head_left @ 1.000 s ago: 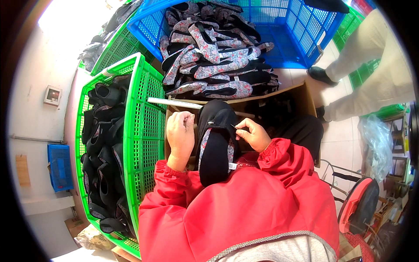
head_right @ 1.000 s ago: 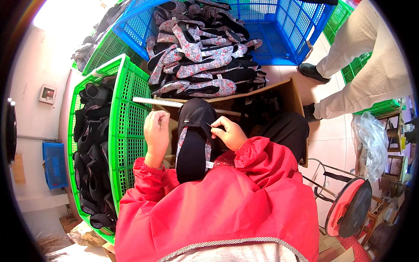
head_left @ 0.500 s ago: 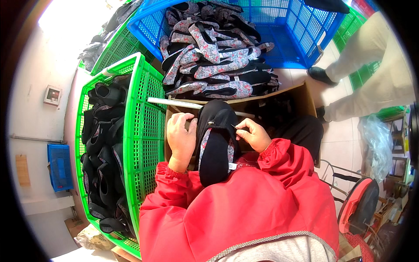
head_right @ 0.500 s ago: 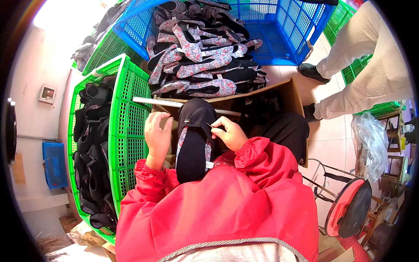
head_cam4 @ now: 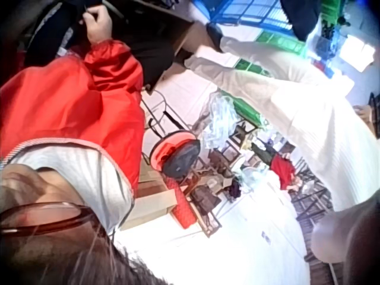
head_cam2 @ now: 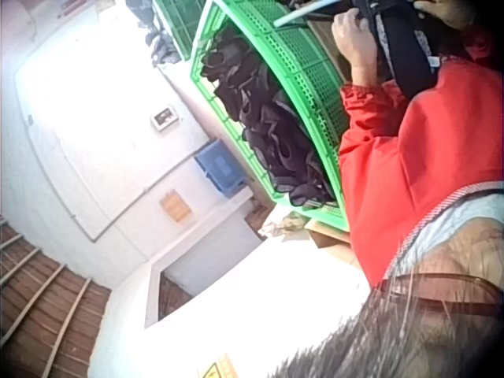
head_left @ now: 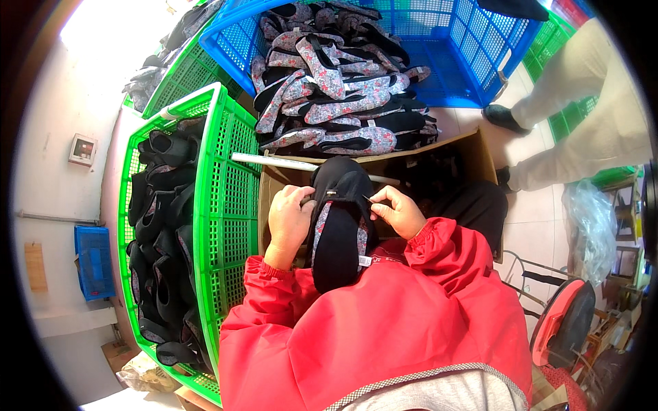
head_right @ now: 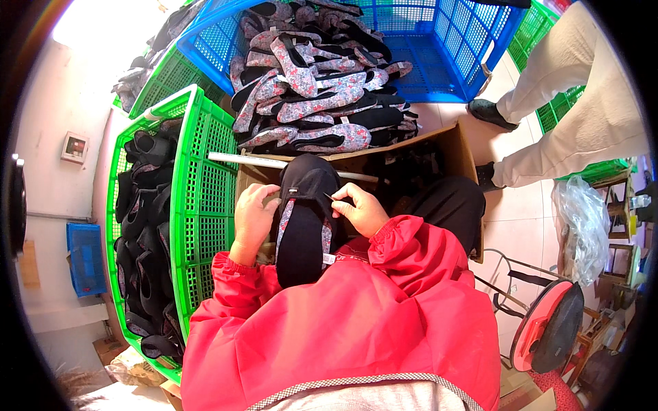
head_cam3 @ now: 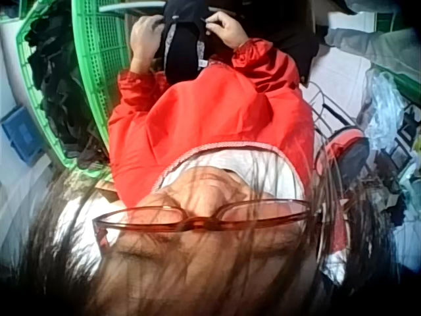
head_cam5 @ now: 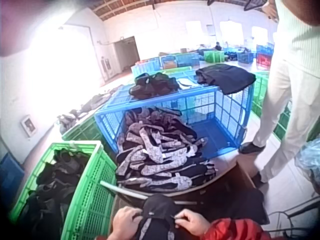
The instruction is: The person sits on the floor and sews a small tag onto the heel of a slipper using a needle and thread. They repeatedly pick up slippers from a green basket, stitch the tag, and place the finished slipper into a blue basket. The workspace includes multiple baskets and a cardboard box filled with slippers.
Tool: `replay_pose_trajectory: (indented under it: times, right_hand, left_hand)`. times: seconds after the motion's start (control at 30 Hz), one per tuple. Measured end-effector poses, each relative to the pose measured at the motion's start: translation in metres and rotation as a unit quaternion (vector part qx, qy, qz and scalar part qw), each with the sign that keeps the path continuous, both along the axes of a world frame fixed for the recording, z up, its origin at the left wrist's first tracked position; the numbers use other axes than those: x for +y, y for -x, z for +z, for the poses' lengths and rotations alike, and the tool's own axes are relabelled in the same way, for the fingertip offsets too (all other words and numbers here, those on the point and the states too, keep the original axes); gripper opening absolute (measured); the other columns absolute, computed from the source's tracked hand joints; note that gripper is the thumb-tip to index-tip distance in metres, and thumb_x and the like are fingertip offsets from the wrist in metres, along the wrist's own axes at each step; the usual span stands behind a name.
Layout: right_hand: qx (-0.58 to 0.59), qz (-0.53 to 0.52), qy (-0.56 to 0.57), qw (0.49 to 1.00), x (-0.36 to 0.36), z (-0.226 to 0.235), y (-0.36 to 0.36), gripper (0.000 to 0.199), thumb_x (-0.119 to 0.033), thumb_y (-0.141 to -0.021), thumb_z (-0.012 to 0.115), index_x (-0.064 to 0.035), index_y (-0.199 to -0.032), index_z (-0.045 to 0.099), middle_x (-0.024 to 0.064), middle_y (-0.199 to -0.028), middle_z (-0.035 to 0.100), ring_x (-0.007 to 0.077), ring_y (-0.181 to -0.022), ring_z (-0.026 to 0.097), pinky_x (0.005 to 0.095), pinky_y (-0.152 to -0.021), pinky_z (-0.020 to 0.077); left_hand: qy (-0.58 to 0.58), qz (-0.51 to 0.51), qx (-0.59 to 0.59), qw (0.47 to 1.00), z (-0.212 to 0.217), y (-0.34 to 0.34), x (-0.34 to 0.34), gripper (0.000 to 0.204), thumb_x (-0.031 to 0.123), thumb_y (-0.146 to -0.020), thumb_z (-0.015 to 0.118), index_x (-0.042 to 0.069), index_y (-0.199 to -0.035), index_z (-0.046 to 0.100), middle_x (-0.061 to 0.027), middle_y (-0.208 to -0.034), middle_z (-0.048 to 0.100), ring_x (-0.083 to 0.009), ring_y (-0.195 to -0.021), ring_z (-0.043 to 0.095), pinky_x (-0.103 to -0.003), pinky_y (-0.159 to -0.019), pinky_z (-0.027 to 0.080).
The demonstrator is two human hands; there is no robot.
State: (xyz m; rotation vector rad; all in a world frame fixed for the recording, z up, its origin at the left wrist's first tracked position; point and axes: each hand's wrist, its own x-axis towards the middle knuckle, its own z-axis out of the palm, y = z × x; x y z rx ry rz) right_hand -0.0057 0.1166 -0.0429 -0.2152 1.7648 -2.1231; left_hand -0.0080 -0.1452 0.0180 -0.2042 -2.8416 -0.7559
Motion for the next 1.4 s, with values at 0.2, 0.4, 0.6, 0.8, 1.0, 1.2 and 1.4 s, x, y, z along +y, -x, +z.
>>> replay_pose_trajectory:
  times: [0.2,0.4,0.6,0.8,1.0,1.2,1.4]
  right_hand:
    - [0.015,0.0,-0.007,1.0,-0.001,0.0,-0.003,0.009,-0.007,-0.095,0.061,-0.0002,-0.1,0.059,0.0053,-0.084,0.064,0.0118,-0.081,0.062,0.0273,-0.08,0.0479]
    - [-0.007,0.011,0.005,1.0,0.0,0.005,0.0,0.01,-0.008,-0.095,0.061,-0.0003,-0.1,0.058,0.0054,-0.087,0.064,0.012,-0.082,0.062,0.0274,-0.08,0.048]
    - [0.0,0.001,0.012,1.0,0.0,0.0,-0.001,0.01,-0.008,-0.095,0.061,-0.0004,-0.101,0.058,0.0052,-0.087,0.064,0.0122,-0.082,0.062,0.0272,-0.081,0.048]
    - [-0.028,0.009,0.002,1.0,0.0,0.014,-0.001,0.011,-0.007,-0.094,0.062,-0.0008,-0.102,0.058,0.0052,-0.087,0.065,0.0118,-0.083,0.061,0.0274,-0.081,0.0479]
    - [0.0,0.001,0.023,1.0,-0.002,-0.001,-0.001,0.012,-0.007,-0.094,0.062,-0.0006,-0.104,0.059,0.006,-0.087,0.065,0.0124,-0.083,0.061,0.0277,-0.081,0.0477]
    - [0.012,0.008,-0.001,1.0,0.001,-0.001,-0.004,0.013,-0.007,-0.095,0.062,-0.0004,-0.105,0.058,0.0054,-0.089,0.064,0.0119,-0.085,0.061,0.0274,-0.082,0.0475]
    - [0.004,0.02,0.013,1.0,0.002,0.0,-0.002,0.014,-0.009,-0.097,0.06,-0.0001,-0.108,0.058,0.0047,-0.092,0.064,0.0106,-0.089,0.059,0.026,-0.086,0.0464]
  left_hand:
    - [-0.015,-0.026,-0.025,0.999,-0.012,0.003,0.001,0.022,0.008,-0.075,0.071,0.008,-0.097,0.072,-0.0098,-0.094,0.064,-0.0317,-0.096,0.061,-0.041,-0.086,0.048]
    - [-0.068,0.004,-0.074,0.995,-0.03,0.01,0.003,0.014,0.007,-0.077,0.07,0.006,-0.091,0.069,-0.0102,-0.085,0.064,-0.0301,-0.083,0.064,-0.04,-0.076,0.05]
    - [-0.088,0.081,0.019,0.993,-0.031,0.01,0.007,0.006,0.005,-0.081,0.069,0.005,-0.086,0.067,-0.0097,-0.081,0.065,-0.0298,-0.074,0.063,-0.039,-0.07,0.05]
    - [-0.112,0.073,0.067,0.989,-0.015,0.012,0.01,0.042,-0.003,-0.08,0.067,0.004,-0.121,0.061,-0.0129,-0.108,0.064,-0.0287,-0.099,0.063,-0.037,-0.089,0.05]
    - [-0.118,0.058,0.068,0.989,-0.011,0.008,0.017,0.045,-0.004,-0.08,0.066,0.002,-0.124,0.059,-0.0144,-0.11,0.063,-0.0291,-0.102,0.063,-0.037,-0.091,0.049]
    - [-0.138,0.046,0.069,0.987,-0.006,0.003,0.024,0.04,-0.004,-0.08,0.066,0.001,-0.12,0.061,-0.0144,-0.11,0.063,-0.0294,-0.101,0.063,-0.036,-0.091,0.05]
    - [-0.134,0.031,0.072,0.988,0.001,0.002,0.027,0.034,-0.002,-0.081,0.066,-0.001,-0.115,0.063,-0.0148,-0.112,0.064,-0.0312,-0.103,0.063,-0.036,-0.092,0.049]
